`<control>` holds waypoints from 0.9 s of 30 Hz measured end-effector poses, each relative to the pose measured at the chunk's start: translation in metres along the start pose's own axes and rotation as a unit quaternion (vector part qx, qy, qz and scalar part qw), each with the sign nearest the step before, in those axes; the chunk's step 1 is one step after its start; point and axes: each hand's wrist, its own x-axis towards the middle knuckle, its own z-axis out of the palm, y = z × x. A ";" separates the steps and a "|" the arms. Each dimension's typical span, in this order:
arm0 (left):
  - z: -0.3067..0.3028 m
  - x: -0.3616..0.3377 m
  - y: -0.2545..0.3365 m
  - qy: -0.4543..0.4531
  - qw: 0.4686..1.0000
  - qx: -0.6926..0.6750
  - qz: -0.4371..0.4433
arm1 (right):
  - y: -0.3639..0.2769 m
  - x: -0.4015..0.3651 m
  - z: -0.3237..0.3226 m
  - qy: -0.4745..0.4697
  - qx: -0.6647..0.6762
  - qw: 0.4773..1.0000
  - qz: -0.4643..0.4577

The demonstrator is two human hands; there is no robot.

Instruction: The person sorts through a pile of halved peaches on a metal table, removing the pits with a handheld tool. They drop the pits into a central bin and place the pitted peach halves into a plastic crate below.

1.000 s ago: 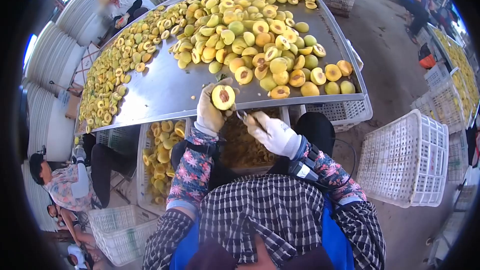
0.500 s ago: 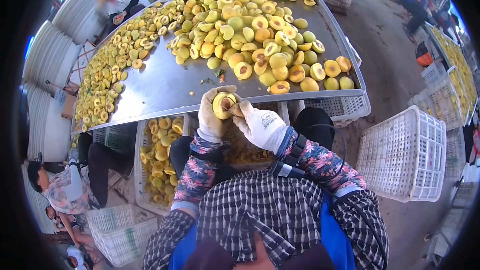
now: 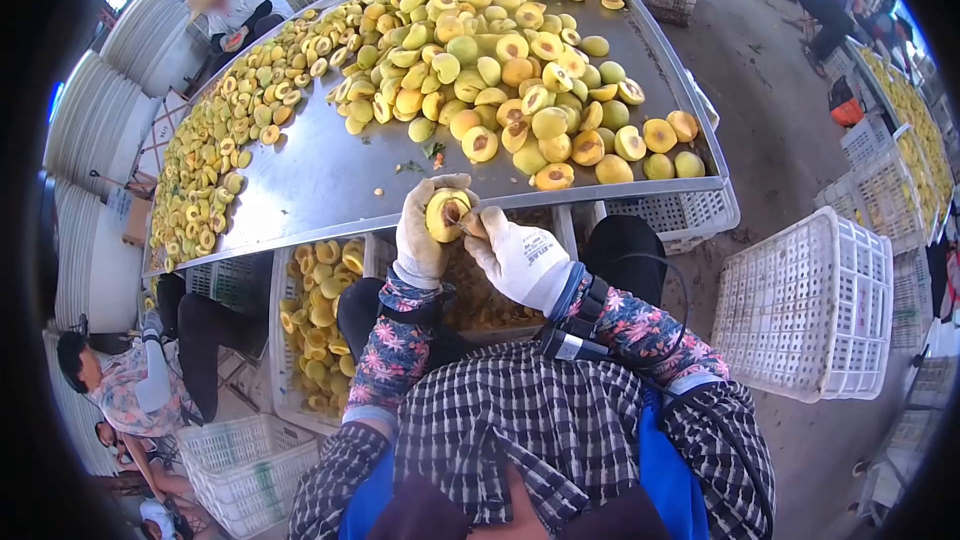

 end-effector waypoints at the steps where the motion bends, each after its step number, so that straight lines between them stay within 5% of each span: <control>1: 0.001 -0.001 0.001 0.004 0.999 0.032 0.002 | -0.001 0.000 0.000 -0.002 -0.001 1.000 0.000; 6: 0.001 -0.004 -0.003 0.013 0.996 0.090 0.022 | 0.002 -0.005 0.006 -0.057 0.119 0.988 0.077; 9: -0.005 -0.001 -0.004 -0.019 0.988 0.152 0.030 | 0.005 -0.006 0.004 -0.035 0.012 0.999 0.007; 14: -0.016 0.004 -0.005 -0.083 0.977 0.196 0.011 | 0.011 -0.002 -0.006 -0.103 0.032 0.993 0.048; 16: -0.018 0.009 -0.009 -0.089 0.979 -0.056 -0.172 | 0.013 0.001 -0.013 -0.162 0.092 0.978 0.097; 17: -0.012 0.005 -0.013 -0.090 0.980 -0.055 -0.171 | 0.024 0.001 -0.008 -0.161 0.136 0.971 0.116; 19: 0.019 -0.007 -0.012 0.117 0.984 -0.137 0.009 | 0.017 0.005 -0.007 -0.123 0.157 0.972 0.124; 22: 0.026 -0.011 -0.015 0.106 0.990 -0.064 0.075 | 0.017 0.007 -0.001 -0.105 0.176 0.971 0.127; 24: 0.023 -0.011 -0.011 0.140 0.984 -0.093 0.054 | 0.014 0.008 -0.009 -0.167 0.113 0.974 0.105; 27: 0.008 -0.008 -0.004 0.073 0.992 -0.067 -0.076 | 0.026 0.005 -0.003 -0.166 0.082 0.981 0.051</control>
